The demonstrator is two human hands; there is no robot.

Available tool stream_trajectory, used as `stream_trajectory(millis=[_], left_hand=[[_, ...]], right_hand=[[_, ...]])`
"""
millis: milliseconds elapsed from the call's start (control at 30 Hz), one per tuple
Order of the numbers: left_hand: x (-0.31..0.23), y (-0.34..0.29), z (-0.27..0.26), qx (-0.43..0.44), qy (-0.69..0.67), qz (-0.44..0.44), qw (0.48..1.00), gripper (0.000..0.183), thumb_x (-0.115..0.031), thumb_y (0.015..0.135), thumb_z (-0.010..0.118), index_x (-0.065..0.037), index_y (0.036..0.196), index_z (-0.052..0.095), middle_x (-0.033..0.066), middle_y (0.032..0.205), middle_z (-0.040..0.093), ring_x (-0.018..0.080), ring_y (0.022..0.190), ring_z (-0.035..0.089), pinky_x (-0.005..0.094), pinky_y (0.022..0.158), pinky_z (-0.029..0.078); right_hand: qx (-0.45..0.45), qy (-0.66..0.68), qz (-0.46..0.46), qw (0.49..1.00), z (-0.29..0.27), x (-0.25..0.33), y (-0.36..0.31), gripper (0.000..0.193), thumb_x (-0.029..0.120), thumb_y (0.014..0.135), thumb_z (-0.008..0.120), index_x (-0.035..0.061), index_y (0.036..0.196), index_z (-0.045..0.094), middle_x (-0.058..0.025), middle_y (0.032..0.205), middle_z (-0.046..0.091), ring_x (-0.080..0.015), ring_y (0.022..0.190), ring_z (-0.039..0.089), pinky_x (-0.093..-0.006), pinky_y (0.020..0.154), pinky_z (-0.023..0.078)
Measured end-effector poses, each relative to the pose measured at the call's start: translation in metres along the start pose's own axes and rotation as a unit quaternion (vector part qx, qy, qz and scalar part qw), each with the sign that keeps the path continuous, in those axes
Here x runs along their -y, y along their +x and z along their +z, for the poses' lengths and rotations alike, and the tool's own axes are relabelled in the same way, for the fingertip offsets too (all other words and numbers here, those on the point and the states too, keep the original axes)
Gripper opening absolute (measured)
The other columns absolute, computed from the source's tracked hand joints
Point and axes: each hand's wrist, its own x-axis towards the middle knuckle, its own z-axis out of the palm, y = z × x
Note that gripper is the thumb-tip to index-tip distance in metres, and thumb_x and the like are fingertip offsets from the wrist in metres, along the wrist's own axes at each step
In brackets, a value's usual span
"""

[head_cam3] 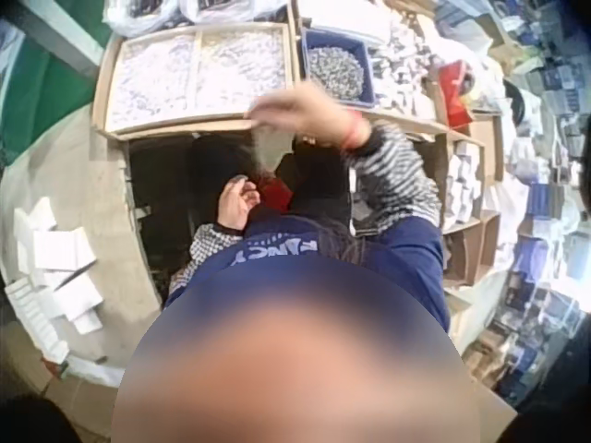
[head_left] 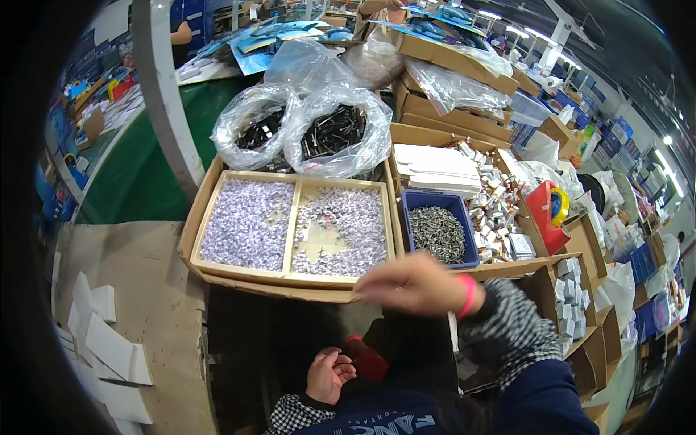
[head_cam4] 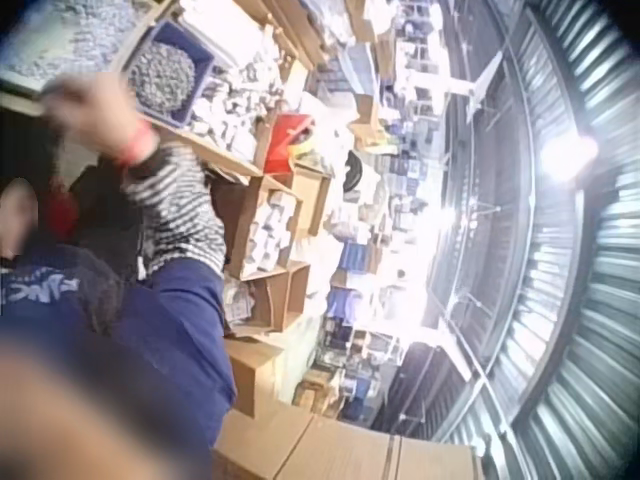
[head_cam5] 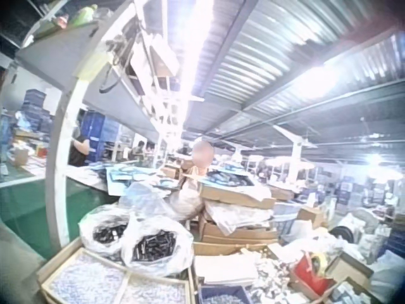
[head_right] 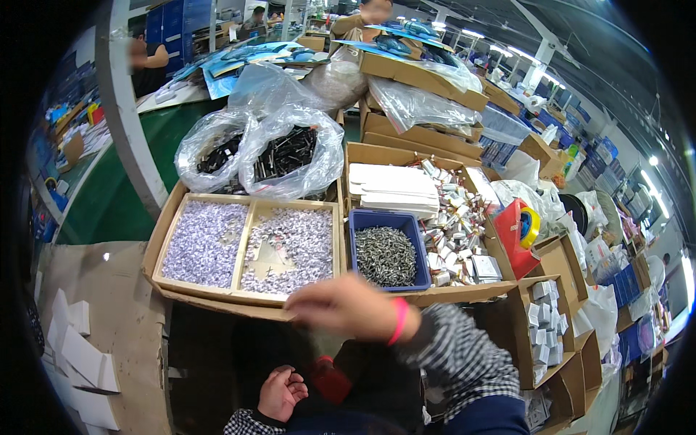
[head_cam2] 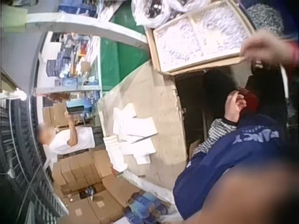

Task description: The person assembles small electronic components by placing a white rectangular object and a small metallic piece into a white box, then sealing it with tape. The process is repeated multiple times in a factory setting.

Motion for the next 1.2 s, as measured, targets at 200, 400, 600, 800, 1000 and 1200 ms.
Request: stream_trajectory(millis=[200, 400, 600, 800, 1000, 1200], left_hand=[[0.018, 0.022, -0.012, 0.029, 0.001, -0.021, 0.999, 0.012, -0.014, 0.094, 0.049, -0.007, 0.103, 0.052, 0.011, 0.08, 0.064, 0.0233, 0.065, 0.065, 0.0366, 0.058, 0.055], [0.024, 0.033, -0.016, 0.017, 0.006, -0.015, 1.0, 0.011, -0.013, 0.094, 0.05, -0.006, 0.101, 0.055, 0.011, 0.079, 0.064, 0.0236, 0.066, 0.065, 0.0364, 0.059, 0.056], [0.025, 0.034, -0.013, -0.001, 0.014, -0.015, 1.0, 0.011, -0.013, 0.094, 0.05, -0.007, 0.102, 0.055, 0.0111, 0.081, 0.064, 0.023, 0.066, 0.065, 0.0357, 0.058, 0.056], [0.024, 0.035, -0.01, -0.012, 0.034, -0.02, 0.999, 0.011, -0.014, 0.094, 0.051, -0.006, 0.102, 0.055, 0.0113, 0.083, 0.064, 0.0223, 0.067, 0.065, 0.0348, 0.059, 0.056], [0.016, 0.023, 0.006, 0.023, 0.076, -0.001, 0.997, 0.014, -0.016, 0.095, 0.052, -0.005, 0.104, 0.055, 0.011, 0.088, 0.064, 0.0196, 0.07, 0.064, 0.0323, 0.062, 0.055], [-0.002, -0.009, 0.06, 0.227, 0.222, 0.13, 0.939, 0.029, -0.01, 0.093, 0.056, -0.002, 0.12, 0.049, 0.0116, 0.102, 0.061, 0.0175, 0.086, 0.061, 0.0296, 0.075, 0.052]], right_hand=[[-0.171, -0.188, 0.147, 0.956, -0.146, -0.07, 0.009, 0.025, 0.018, 0.087, 0.067, 0.0024, 0.107, 0.066, -0.0035, 0.094, 0.069, -0.0091, 0.085, 0.063, -0.0251, 0.078, 0.051], [0.0, -0.354, 0.177, 0.918, -0.207, -0.129, 0.038, 0.073, 0.052, 0.075, 0.071, 0.0058, 0.129, 0.053, -0.018, 0.128, 0.055, -0.0325, 0.118, 0.052, -0.0371, 0.101, 0.04], [0.093, -0.322, 0.222, 0.916, -0.218, -0.145, 0.056, 0.088, 0.056, 0.068, 0.075, 0.006, 0.134, 0.045, -0.0195, 0.128, 0.054, -0.032, 0.119, 0.052, -0.035, 0.103, 0.037], [0.086, -0.281, 0.22, 0.93, -0.217, -0.146, 0.059, 0.092, 0.052, 0.063, 0.08, 0.0048, 0.132, 0.044, -0.0203, 0.127, 0.048, -0.0322, 0.121, 0.046, -0.0369, 0.104, 0.037], [0.0, -0.34, 0.172, 0.925, -0.213, -0.102, 0.037, 0.092, 0.049, 0.061, 0.083, 0.0022, 0.129, 0.043, -0.0201, 0.123, 0.047, -0.0312, 0.118, 0.046, -0.0379, 0.103, 0.038], [-0.069, -0.307, -0.007, 0.949, -0.158, -0.014, -0.024, 0.091, 0.037, 0.062, 0.085, 0.0014, 0.132, 0.039, -0.0189, 0.119, 0.051, -0.0313, 0.11, 0.052, -0.038, 0.094, 0.043]])
